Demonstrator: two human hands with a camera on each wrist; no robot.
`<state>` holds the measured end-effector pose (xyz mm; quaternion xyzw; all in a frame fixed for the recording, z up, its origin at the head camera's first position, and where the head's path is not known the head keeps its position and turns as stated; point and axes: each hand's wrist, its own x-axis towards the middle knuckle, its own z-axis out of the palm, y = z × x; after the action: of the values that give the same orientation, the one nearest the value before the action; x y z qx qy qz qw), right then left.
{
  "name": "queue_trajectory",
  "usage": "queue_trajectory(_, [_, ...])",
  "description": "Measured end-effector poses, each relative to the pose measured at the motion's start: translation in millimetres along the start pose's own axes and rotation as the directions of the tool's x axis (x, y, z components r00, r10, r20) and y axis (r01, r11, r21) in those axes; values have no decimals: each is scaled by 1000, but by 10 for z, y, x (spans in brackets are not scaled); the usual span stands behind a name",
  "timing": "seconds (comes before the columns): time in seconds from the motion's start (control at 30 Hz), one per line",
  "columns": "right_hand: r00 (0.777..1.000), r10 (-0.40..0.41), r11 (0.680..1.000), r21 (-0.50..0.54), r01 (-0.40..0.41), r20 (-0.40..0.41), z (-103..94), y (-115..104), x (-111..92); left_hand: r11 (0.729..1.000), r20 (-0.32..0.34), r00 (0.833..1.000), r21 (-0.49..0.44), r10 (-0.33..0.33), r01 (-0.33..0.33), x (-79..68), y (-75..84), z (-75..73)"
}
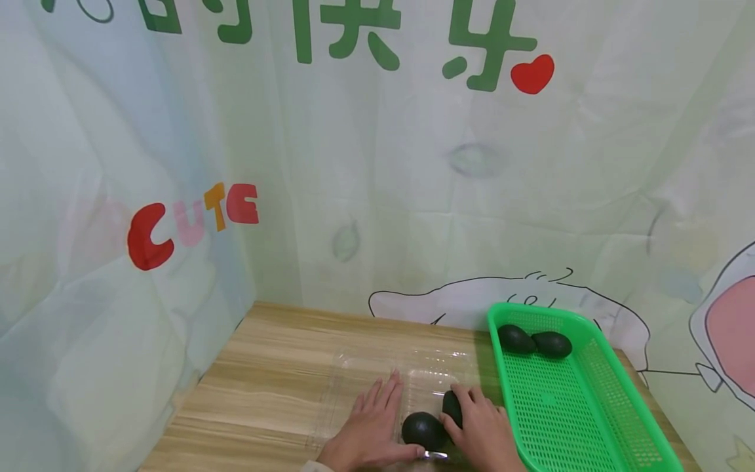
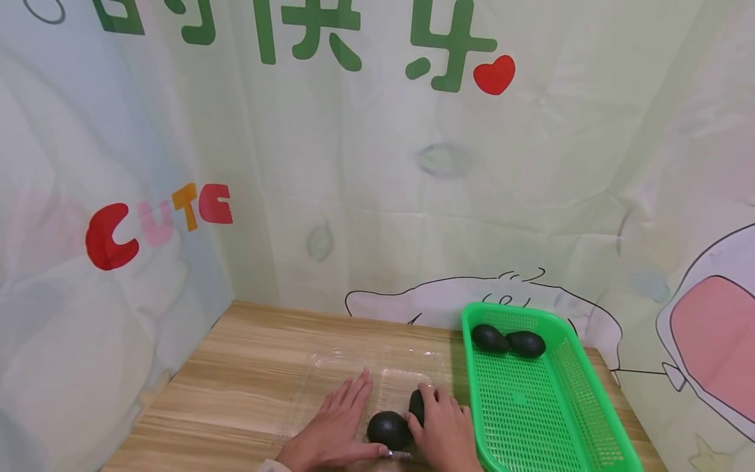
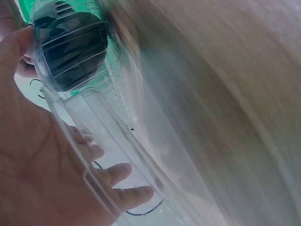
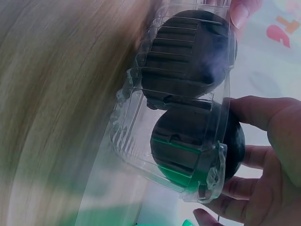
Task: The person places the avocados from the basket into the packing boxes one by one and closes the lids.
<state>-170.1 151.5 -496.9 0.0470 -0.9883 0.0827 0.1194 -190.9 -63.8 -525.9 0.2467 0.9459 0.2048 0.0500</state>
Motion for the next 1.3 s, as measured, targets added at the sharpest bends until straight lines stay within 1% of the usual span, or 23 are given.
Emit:
queue_trajectory(0.17, [1000,-15,1000,20,15,-20,22,1,4,1000,3,1000,2,2,-2,5,2,-2])
queue_trajectory(0.3, [1000,-17,1000,16,17,13,53,-12,8,1000,6,1000,11,1,-1,10,3,0])
queue_trajectory(0.4, [999,-45,999,-11,45,24,103,-26,-10,1000,-1,1000,25,4,-4,5,6,6])
queue_trajectory(0.53, [996,-87,996,-24,88,4,191,-44,-50,999,-14,1000,37,11,-10,4,9,16])
queue_trajectory(0.7, [990,-138,990,-6,138,-9,256,-62,-63,1000,-14,1000,31,8,-7,-2,18,3])
queue_trajectory(0.77, [990,-140,990,18,140,18,266,-66,-57,1000,-11,1000,29,4,-4,-8,27,-8])
queue_trajectory(0.9, [987,-104,992,90,93,123,276,-80,-38,999,-22,1000,40,11,-10,-15,33,-19])
queue_trajectory(1.0, [982,-89,990,125,69,167,283,-85,-27,999,-30,999,42,17,-16,-22,34,-18])
queue_trajectory(1.1, [982,-100,986,147,76,158,278,-75,-26,999,-24,1000,32,18,-17,-19,32,-11])
queue_trajectory(1.17, [984,-115,984,152,94,135,257,-61,-21,1000,-14,1000,26,14,-13,-12,31,-9])
queue_trajectory(1.3, [988,-153,980,135,146,39,134,-27,-5,1000,-10,1000,29,11,-11,-2,19,-13])
